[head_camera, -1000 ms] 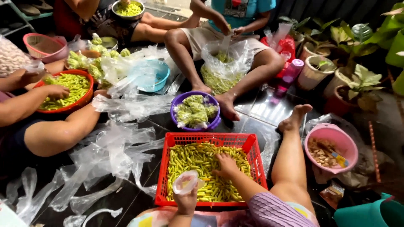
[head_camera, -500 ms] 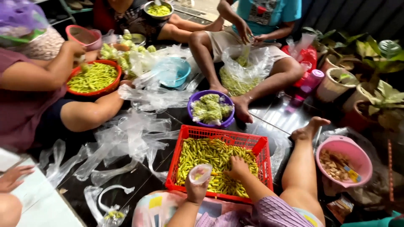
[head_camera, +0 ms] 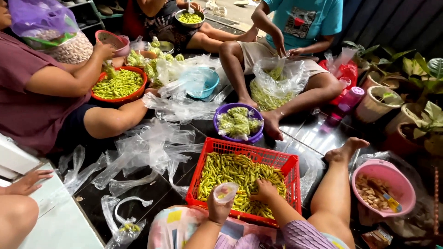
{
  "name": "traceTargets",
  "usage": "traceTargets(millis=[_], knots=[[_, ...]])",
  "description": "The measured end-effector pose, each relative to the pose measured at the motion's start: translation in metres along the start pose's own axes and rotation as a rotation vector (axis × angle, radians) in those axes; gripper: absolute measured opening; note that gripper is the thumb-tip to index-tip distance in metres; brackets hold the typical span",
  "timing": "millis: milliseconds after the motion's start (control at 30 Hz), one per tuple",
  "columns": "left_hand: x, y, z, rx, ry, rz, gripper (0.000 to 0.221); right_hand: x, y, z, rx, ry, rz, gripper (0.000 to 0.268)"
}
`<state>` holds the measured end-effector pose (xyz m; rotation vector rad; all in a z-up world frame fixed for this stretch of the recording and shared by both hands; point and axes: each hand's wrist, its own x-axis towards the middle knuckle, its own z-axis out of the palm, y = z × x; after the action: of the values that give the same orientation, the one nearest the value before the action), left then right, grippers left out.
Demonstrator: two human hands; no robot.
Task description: The person sits on the floor and repeatedly scoops green beans from a red crate into small plastic bags, then ties the bags closed. Other people are also sitting nearby performing similar packaging tasks.
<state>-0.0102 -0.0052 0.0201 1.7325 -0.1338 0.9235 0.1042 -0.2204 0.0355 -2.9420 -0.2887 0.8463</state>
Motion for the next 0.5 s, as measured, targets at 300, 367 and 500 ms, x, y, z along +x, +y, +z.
traceTargets(millis=[300, 367, 500], knots=[[0.006, 0.011, -0.002, 0.007, 0.005, 0.009, 0.037, -0.006, -0.004, -0.002, -0.093, -0.147, -0.066, 0.116], [0.004, 0.011, -0.002, -0.002, 0.002, 0.006, 0.036, -0.017, -0.011, -0.005, -0.093, -0.142, -0.067, 0.113], [0.002, 0.004, -0.001, 0.018, -0.011, -0.007, 0.041, -0.008, -0.008, -0.001, -0.121, -0.091, -0.104, 0.091]])
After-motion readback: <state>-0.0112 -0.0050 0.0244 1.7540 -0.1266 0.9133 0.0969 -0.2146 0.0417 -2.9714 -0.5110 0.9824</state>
